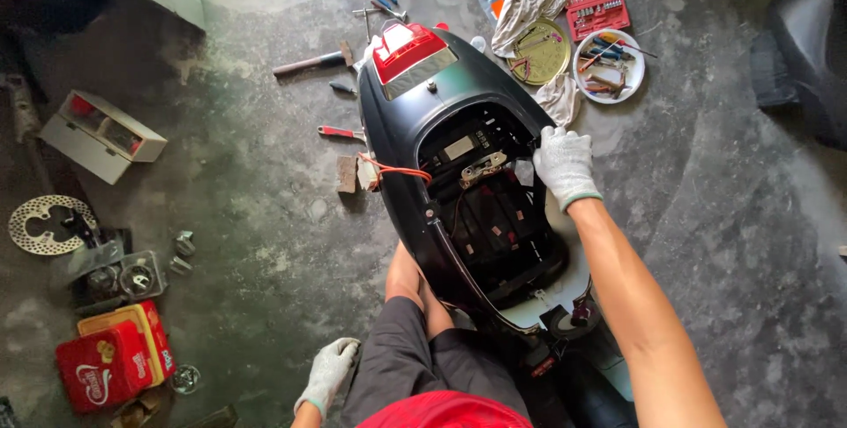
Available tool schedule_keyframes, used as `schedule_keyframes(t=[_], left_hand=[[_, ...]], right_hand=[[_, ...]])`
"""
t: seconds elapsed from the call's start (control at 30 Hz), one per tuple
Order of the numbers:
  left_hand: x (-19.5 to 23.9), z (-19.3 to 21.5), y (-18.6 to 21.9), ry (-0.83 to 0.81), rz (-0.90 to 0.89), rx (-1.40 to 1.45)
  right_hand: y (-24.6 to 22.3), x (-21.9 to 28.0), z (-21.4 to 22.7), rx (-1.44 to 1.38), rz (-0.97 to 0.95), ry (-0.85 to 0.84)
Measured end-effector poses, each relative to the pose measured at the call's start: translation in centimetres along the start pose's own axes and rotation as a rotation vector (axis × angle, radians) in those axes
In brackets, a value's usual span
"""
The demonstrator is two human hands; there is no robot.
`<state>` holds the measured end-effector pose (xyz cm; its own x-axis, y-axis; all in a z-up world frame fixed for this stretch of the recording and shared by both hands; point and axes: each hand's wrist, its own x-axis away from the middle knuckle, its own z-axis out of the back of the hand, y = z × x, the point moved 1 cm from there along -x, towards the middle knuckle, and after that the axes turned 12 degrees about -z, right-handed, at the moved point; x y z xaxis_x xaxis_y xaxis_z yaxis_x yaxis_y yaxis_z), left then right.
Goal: The person works on the rear section of a scooter, using a screwdriver to tighten screws on the taillight assembly. They then move to the under-seat area, manipulating wires and components within the battery compartment.
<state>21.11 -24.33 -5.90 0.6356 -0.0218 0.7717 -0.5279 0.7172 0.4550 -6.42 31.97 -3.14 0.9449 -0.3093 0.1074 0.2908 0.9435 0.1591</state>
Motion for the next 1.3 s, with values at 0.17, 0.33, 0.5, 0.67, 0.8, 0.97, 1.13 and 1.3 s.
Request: schedule_keyframes(t=[0.17, 0.33, 0.5, 0.67, 0.8, 0.97, 1.13, 1.3], left_hand=[[0.2, 0.7, -0.1, -0.004, -0.008, -0.034], [-0.1, 1.1, 0.8, -0.008, 0.064, 0.003], [-0.2, 1.6, 1.6, -0.008, 0.069, 0.034], [-0.2, 1.4, 1.4, -0.045, 0.059, 0.005], [-0.2, 1.3, 1.9, -0.025, 0.075, 0.031], [-1.2, 1.6, 1.8, -0.018, 0.048, 0.032], [-1.4, 1.8, 3.0, -0.020, 0.052, 0.042], [-1.9, 1.5, 2.7, -0.014, 0.015, 0.030]], right_hand=[[-0.7, 0.0, -3.0, 0.084, 0.002, 0.061], [-0.6, 0.2, -2.3, 0.083, -0.100, 0.008], [0.7, 0.4, -2.1, -0.141, -0.106, 0.065], [1.2, 0.6, -4.2, -0.304, -0.068, 0.064], [0.4, 0.7, -2.7, -0.081, -0.075, 0.069], [0.3, 0.4, -0.4, -0.043, -0.082, 0.065], [0.4, 0.6, -1.3, 0.017, 0.051, 0.075], [0.5, 0.0, -1.1, -0.011, 0.024, 0.060]])
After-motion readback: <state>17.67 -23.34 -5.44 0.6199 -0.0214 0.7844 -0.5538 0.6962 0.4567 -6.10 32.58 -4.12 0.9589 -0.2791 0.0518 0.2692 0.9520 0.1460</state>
